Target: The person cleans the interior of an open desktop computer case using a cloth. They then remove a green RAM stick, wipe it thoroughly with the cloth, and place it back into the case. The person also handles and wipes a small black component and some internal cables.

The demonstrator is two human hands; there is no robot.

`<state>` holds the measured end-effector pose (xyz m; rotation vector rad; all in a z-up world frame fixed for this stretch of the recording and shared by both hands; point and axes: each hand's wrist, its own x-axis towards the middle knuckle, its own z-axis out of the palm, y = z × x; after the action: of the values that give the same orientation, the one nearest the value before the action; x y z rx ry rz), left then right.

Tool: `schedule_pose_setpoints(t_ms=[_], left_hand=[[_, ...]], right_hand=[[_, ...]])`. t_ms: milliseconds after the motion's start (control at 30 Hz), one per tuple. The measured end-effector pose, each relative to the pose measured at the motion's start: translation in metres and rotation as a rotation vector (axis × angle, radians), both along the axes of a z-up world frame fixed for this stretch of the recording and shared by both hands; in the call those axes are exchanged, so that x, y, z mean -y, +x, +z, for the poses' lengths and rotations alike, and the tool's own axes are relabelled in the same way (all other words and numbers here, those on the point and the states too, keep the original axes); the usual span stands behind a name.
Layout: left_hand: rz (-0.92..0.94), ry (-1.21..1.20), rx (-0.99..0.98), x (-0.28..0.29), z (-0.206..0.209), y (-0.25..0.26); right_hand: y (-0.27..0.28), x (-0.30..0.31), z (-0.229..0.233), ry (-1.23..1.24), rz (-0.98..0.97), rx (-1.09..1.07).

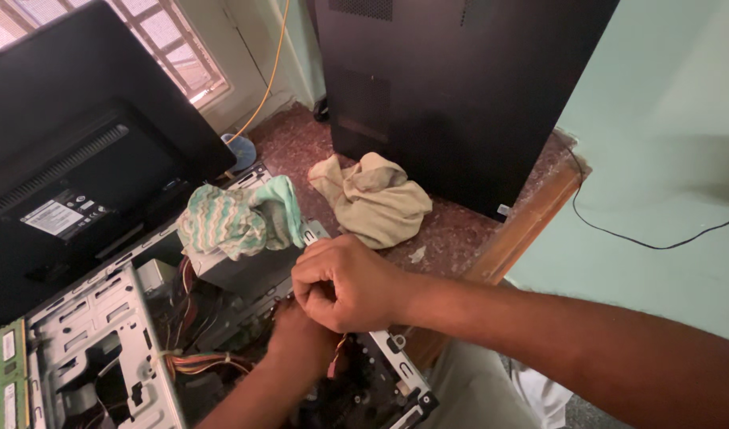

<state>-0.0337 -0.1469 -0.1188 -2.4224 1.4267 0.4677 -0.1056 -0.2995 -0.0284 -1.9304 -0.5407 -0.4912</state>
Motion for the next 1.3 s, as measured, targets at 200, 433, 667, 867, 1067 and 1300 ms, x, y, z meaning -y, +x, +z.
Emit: schedule_pose_setpoints(t_ms=[200,433,667,867,1067,1300], left_hand=[[-0.043,-0.109,0.108,-0.003,-0.019,-0.008],[0.129,-0.290,0.048,-0.006,-0.010,-0.014],[0.047,-0.242,0.057,-0.012,-0.008,-0.012],[-0.060,-0.281,-0.238,-0.013,-0.030,0.028],[0.346,-0.286,-0.561,-0.019,-0.042,0.043],[0.316,-0.319,-0.422,-0.011,-0.035,0.041]], right_hand=[[0.000,0.000,0.000,-0.019,-0.011,0.001],[0.001,0.002,-0.005,-0.017,-0.011,0.031],[0.002,0.000,-0.003,-0.079,-0.016,0.031],[0.003,0.001,-0.006,-0.078,0.006,0.066],[0.008,0.015,-0.016,-0.050,0.034,0.080],[0.002,0.010,-0.027,0.122,0.003,-0.102]])
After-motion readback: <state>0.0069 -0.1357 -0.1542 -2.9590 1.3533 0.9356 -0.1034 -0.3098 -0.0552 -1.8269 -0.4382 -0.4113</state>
